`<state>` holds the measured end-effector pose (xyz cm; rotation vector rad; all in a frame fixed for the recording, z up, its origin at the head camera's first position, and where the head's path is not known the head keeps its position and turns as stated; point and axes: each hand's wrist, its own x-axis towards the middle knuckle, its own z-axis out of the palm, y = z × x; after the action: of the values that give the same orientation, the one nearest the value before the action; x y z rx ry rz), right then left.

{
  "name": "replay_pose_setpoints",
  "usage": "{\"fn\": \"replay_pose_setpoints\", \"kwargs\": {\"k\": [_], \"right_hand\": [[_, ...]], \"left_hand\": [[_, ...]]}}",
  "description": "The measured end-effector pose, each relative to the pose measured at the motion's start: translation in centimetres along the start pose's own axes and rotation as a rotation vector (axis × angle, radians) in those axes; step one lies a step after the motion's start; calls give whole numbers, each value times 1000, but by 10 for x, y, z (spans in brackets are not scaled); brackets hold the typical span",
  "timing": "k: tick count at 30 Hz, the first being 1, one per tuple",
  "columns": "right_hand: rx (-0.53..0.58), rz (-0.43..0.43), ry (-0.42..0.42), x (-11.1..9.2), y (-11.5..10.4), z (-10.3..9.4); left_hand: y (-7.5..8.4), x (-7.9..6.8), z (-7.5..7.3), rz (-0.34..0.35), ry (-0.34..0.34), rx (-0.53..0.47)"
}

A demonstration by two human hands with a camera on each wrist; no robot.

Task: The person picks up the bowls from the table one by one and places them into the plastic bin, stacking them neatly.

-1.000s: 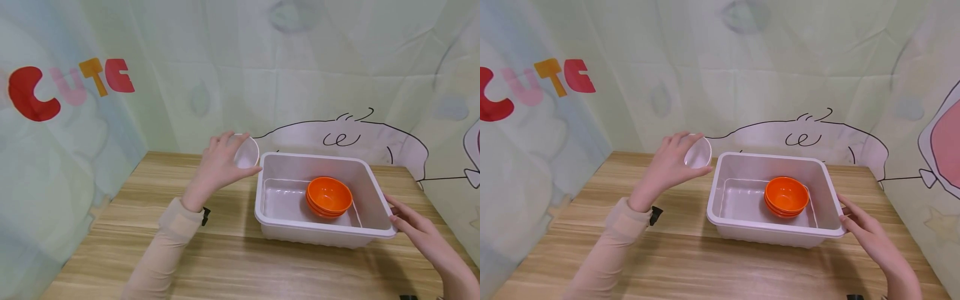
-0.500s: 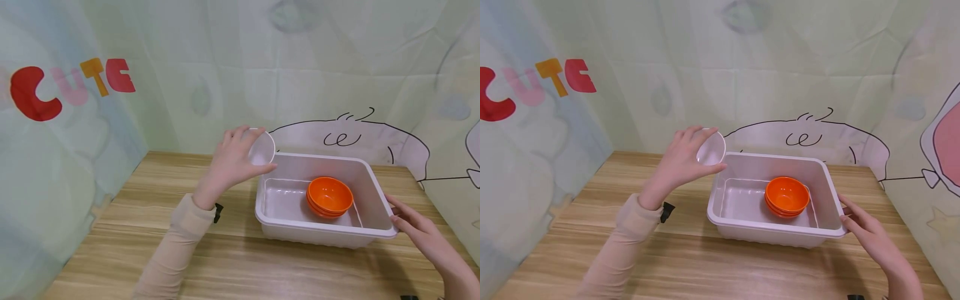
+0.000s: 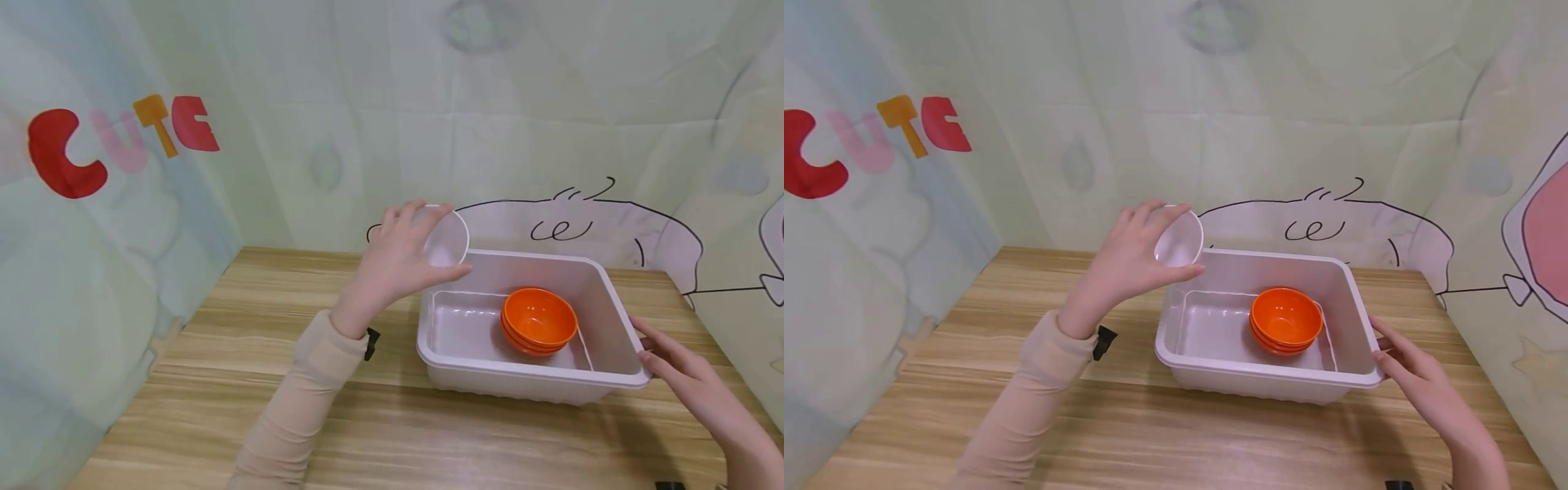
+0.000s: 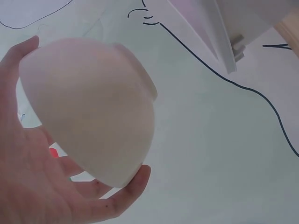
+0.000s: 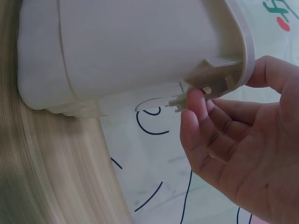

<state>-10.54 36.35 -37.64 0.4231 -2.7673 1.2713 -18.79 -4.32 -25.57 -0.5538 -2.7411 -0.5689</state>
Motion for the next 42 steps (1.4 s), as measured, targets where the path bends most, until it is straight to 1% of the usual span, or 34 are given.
{"fn": "replay_pose_setpoints", "kwargs": {"k": [5, 12, 18, 21, 29, 34, 42], "right_hand": [[8, -2, 0, 1, -2, 1], [1, 6, 7, 2, -4, 2], [1, 36, -9, 3, -4, 0], [-4, 34, -4, 3, -5, 0], [-4, 32, -1, 3, -5, 1], [2, 10, 9, 3, -4, 2], [4, 7, 15, 3, -3, 3]], "left_hand": [[4, 5, 1, 24, -6, -5], [11, 11, -1, 39, -56, -3], [18, 15, -1, 69, -77, -13], [21, 18, 0, 82, -91, -16], [29, 24, 2, 87, -130, -11], [34, 26, 3, 108, -151, -20], [46, 32, 6, 137, -186, -35]]}}
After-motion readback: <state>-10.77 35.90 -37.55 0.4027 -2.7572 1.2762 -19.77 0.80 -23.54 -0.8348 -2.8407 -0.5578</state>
